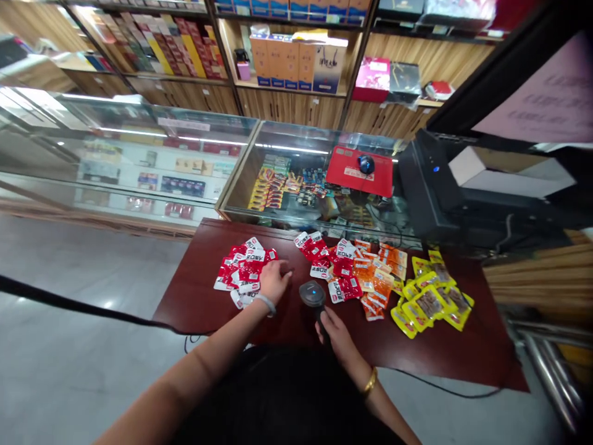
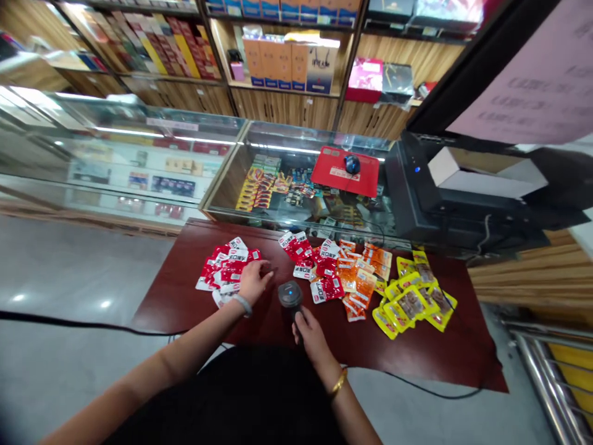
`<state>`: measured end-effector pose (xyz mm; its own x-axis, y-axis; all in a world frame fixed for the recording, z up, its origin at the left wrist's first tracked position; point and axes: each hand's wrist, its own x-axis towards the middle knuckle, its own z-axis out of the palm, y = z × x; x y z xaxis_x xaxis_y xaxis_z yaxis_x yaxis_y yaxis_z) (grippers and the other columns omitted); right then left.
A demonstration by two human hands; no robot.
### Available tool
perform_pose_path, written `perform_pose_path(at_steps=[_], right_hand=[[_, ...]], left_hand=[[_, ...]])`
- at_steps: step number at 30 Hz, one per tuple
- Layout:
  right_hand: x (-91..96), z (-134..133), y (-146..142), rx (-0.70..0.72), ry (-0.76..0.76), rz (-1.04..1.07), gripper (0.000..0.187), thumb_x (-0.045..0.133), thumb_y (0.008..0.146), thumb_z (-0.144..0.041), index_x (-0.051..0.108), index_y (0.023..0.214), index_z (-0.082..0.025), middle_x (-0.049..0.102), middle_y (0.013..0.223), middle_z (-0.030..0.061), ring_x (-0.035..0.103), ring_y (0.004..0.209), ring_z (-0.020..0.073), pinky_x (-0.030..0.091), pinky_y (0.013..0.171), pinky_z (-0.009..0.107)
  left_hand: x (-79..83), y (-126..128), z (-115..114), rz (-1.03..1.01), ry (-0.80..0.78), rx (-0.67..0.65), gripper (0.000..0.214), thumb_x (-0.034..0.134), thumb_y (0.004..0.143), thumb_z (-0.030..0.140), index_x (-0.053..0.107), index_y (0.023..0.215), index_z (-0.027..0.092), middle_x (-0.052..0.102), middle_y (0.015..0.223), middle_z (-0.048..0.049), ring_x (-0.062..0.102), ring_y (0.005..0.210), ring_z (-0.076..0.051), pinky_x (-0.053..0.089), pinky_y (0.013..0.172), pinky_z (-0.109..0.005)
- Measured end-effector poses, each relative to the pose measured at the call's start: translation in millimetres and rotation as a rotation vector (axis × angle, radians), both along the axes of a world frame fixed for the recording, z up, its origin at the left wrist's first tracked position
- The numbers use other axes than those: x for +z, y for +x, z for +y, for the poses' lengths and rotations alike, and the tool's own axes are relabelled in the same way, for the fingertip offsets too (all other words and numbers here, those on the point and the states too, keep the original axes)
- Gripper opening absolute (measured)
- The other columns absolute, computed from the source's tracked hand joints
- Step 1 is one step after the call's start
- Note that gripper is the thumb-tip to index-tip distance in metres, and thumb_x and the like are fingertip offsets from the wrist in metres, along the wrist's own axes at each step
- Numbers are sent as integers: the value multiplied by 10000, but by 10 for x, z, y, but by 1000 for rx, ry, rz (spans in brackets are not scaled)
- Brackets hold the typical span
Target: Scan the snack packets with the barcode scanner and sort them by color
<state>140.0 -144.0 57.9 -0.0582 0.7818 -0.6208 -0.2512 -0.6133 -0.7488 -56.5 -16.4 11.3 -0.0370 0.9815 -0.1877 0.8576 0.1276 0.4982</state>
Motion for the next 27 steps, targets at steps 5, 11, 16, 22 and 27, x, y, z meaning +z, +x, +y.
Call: perform_pose_path(at_steps=[5,11,16,22,27], right_hand=[[-80,-143,224,-114,-51,12,615,667,681,-670,576,1054,-190,526,574,-51,427,449,97,330,448,218],[-164,-216,378,-170,-74,39,575,662,701,-657,565,1025,-192,524,584,-55,421,447,88,312,439,207],[-183,-146,427,-176,-72,56,608,669,679,-670,561,1036,-189,521,572,-59,425,452,93,317,446,209],[-176,11,381,-103,-18,29,557,648,691,-674,581,965,-194,519,553,-66,418,431,88,326,442,214],[-185,91,242,-44,-15,-4,553,648,703,-662,584,987,-192,526,547,-68,423,422,84,331,434,210]], left_hand=[[-53,581,567,127,-70,-195,545,559,827,314,454,1362,320,462,1387,-82,446,1200,-276,355,996,-404],[-52,743,1282,333,-160,-423,640,665,751,305,445,1351,338,320,1483,-120,299,1325,-348,308,1026,-486],[-93,709,1164,413,-235,-429,784,820,569,388,497,1256,191,480,1285,-195,439,1207,-360,395,956,-445],[-179,526,550,259,-342,-383,520,756,658,401,583,1102,193,590,1135,-144,581,1079,-282,433,910,-345],[-221,258,285,115,-399,-272,396,704,721,377,577,1063,222,685,969,-80,654,911,-229,455,773,-289]])
